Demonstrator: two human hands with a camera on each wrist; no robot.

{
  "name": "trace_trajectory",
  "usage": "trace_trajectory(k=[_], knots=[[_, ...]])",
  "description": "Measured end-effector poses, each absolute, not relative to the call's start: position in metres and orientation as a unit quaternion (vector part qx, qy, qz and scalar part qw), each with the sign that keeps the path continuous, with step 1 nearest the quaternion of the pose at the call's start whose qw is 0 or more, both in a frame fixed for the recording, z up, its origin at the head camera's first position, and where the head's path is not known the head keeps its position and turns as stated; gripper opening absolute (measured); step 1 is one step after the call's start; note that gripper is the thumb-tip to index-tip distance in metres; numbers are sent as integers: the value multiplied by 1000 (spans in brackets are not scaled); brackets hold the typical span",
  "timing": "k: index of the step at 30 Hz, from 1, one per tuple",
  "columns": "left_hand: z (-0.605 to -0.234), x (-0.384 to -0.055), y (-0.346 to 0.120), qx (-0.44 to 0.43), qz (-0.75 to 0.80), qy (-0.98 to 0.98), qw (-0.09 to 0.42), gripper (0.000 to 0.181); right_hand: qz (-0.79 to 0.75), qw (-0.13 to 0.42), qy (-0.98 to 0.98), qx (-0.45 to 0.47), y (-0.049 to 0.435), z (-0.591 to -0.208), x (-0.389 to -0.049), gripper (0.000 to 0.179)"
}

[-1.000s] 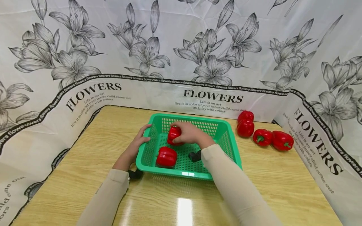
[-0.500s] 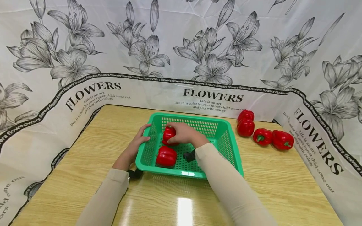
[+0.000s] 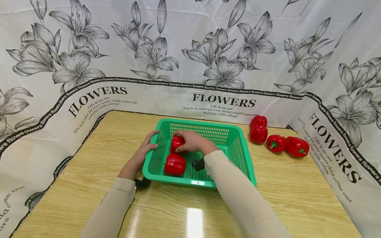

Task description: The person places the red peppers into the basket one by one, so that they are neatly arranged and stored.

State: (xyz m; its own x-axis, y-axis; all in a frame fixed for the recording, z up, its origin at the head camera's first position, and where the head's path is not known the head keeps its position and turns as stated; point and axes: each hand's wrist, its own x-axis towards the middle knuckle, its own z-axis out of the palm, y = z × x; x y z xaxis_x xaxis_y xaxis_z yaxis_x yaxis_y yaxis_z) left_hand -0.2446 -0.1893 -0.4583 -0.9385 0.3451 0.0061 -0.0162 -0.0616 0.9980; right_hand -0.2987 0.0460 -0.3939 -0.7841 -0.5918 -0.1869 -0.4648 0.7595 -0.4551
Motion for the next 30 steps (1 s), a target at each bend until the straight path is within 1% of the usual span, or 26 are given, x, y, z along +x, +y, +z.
trace_trajectory(k=[11,20,24,30], knots=[[-459,-245,-190,133,719,670,125,63,-187,153,924,-297,46,-400,-302,70],[-458,-245,-189,128,719,671,125,62,-196,158,922,-296,46,-396,-299,70],[-457,-244,-189,128,717,673,126,62,-208,163,918,-296,48,-395,-298,68],[-456,-242,-188,122,712,680,126,60,-212,152,914,-309,50,-395,-299,61]])
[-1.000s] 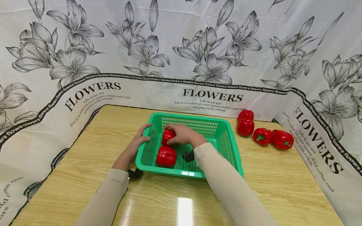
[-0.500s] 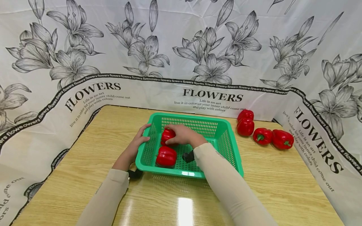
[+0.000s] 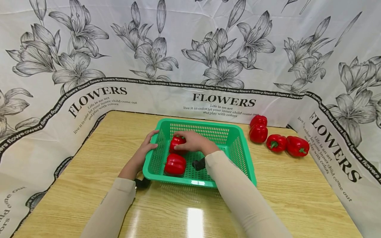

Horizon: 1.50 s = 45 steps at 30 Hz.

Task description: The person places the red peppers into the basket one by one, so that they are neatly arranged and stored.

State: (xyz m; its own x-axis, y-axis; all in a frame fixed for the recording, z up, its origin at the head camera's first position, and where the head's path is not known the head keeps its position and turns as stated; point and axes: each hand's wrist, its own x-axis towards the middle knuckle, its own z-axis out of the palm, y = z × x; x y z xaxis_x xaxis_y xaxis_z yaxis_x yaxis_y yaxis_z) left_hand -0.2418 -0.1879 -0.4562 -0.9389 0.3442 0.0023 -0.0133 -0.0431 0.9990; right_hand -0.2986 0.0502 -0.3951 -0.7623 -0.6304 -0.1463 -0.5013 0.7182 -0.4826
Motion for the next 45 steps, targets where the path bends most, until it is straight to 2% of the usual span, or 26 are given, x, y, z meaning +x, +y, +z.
trace_trajectory(k=[26,40,45], knots=[[-457,-242,-187,120,713,678,134,59,-191,108,919,-327,67,-370,-291,59],[-456,-241,-187,121,715,675,133,59,-171,89,926,-324,96,-345,-286,59],[-456,-241,-187,124,714,676,133,59,-166,61,925,-336,110,-333,-285,58]])
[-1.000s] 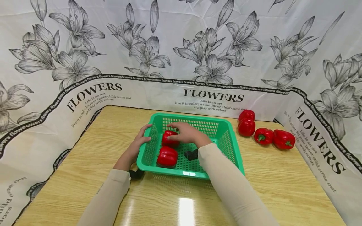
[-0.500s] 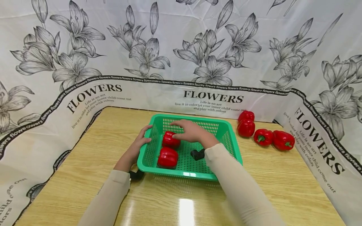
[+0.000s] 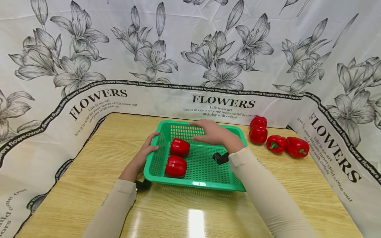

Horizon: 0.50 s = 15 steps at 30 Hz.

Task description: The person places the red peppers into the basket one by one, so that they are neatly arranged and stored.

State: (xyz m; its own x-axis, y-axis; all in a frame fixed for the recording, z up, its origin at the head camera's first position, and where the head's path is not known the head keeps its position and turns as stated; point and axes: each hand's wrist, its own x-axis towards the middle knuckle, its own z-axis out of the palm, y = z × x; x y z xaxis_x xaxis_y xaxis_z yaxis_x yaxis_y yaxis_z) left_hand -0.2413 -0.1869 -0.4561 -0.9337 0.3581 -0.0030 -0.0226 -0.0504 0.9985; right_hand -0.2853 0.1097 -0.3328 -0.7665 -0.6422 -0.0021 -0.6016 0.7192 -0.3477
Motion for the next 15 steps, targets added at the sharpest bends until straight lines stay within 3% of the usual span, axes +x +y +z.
trace_trajectory(k=[7,15], knots=[[-456,-242,-188,124,708,682,134,59,-154,29,931,-330,132,-315,-282,56],[-456,-241,-188,119,712,679,137,60,-149,28,941,-304,163,-299,-277,57]])
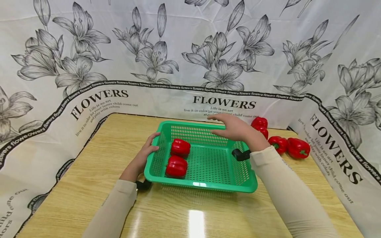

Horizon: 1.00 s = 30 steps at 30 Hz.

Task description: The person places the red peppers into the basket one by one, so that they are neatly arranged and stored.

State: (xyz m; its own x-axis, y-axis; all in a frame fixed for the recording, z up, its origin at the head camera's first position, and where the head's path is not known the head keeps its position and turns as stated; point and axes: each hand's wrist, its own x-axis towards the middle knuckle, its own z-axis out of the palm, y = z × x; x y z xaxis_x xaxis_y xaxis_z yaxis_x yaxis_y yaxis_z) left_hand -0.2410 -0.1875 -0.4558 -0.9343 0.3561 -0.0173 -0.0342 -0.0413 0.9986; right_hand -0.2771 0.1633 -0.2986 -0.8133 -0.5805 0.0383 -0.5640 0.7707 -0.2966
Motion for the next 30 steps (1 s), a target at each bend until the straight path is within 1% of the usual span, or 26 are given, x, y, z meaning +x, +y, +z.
trace_trajectory(k=[8,14,19,24,30], knots=[[-457,-242,-187,121,710,680,136,60,-131,11,951,-279,199,-291,-277,54],[-457,-242,-188,121,711,680,134,61,-119,-5,953,-278,220,-284,-277,51],[-458,-242,-187,121,711,680,133,61,-112,-6,958,-262,238,-281,-279,49],[-459,-242,-187,123,711,680,131,60,-123,-13,965,-230,257,-284,-283,47],[-459,-242,-188,122,712,679,131,60,-133,-22,967,-216,282,-293,-289,45]])
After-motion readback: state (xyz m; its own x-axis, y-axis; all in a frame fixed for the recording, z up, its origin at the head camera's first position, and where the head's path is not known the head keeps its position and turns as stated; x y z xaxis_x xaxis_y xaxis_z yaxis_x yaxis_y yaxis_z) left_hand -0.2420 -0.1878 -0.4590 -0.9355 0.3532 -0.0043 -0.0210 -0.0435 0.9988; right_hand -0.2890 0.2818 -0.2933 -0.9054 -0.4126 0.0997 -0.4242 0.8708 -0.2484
